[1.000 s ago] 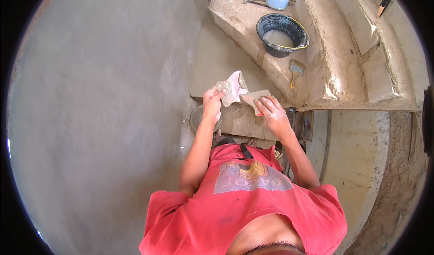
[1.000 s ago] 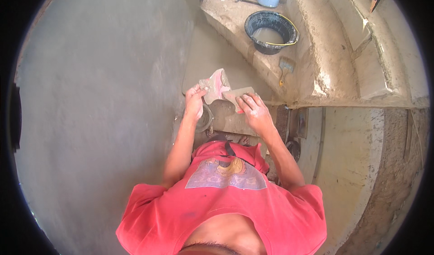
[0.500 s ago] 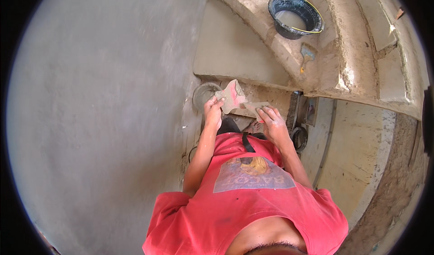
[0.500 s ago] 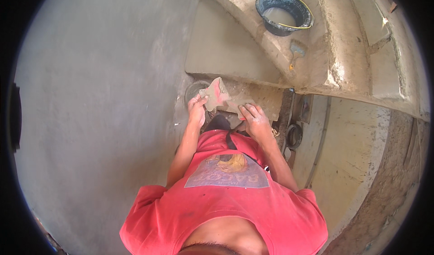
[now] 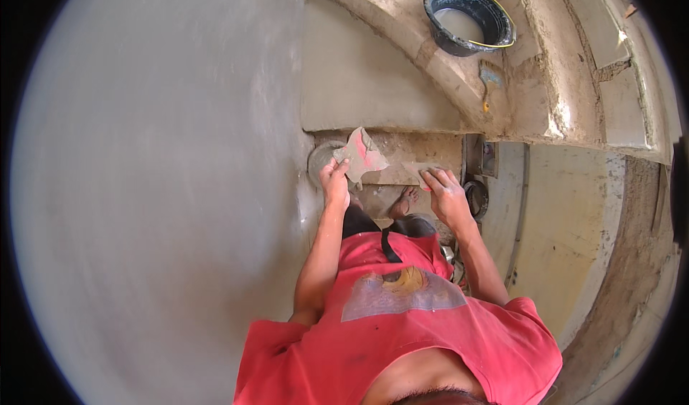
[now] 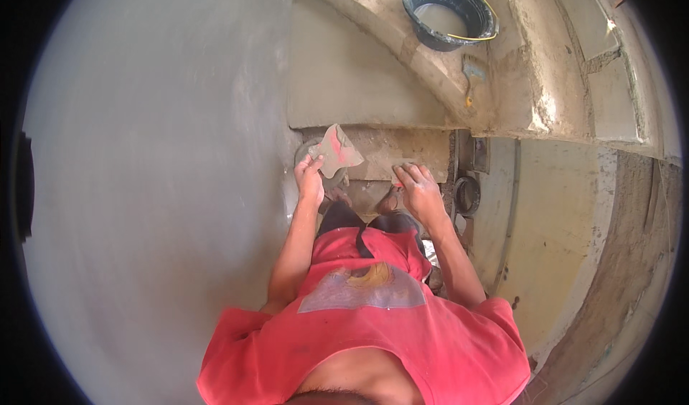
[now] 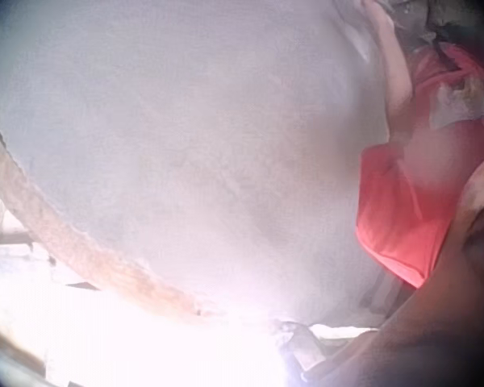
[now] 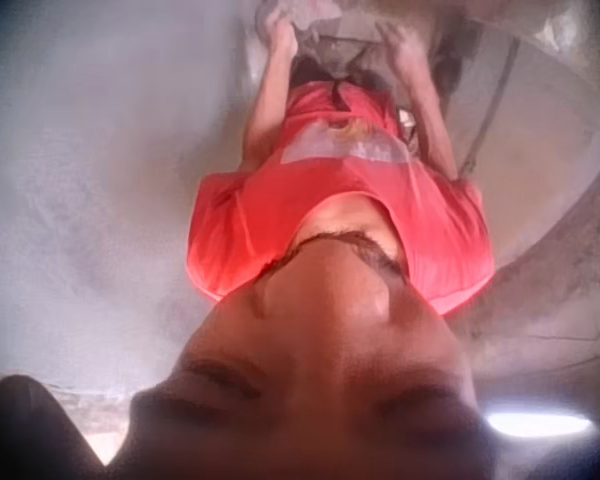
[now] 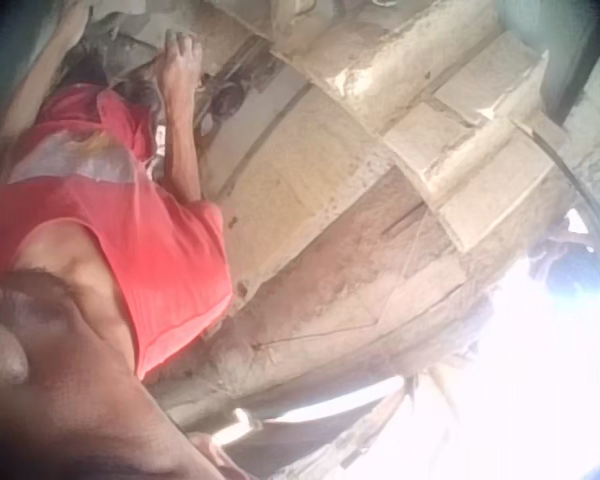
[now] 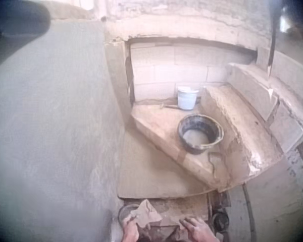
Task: The person scoops wet plaster from a bucket and spreads it onto concrete stair treads and risers using a trowel and a smaller hand tool. The person repeatedly smooths the surface and refines edges along the stair nosing and vertical riser faces.
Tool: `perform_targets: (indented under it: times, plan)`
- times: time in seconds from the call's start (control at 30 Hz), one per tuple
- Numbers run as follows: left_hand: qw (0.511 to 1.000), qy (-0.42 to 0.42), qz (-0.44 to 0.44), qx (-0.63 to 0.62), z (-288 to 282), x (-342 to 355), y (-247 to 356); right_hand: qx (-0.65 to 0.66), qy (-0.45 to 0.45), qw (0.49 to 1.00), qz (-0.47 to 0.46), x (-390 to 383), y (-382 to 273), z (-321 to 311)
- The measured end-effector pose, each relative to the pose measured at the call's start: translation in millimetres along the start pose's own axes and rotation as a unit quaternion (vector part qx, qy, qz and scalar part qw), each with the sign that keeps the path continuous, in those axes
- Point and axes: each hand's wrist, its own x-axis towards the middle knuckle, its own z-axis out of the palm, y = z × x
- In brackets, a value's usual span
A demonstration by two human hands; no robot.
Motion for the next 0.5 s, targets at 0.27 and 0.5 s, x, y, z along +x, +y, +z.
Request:
perform_targets:
  times: [0.27,0.5]
  plan:
    - [0.999,-0.003,0.004,0.040,-22,120,5,0.004,0.004,0.996,0.086,75,-49,86]
    - [0.996,0.010,-0.024,0.087,-25,225,-48,-0.035,-0.026,0.995,0.089,141,19,202]
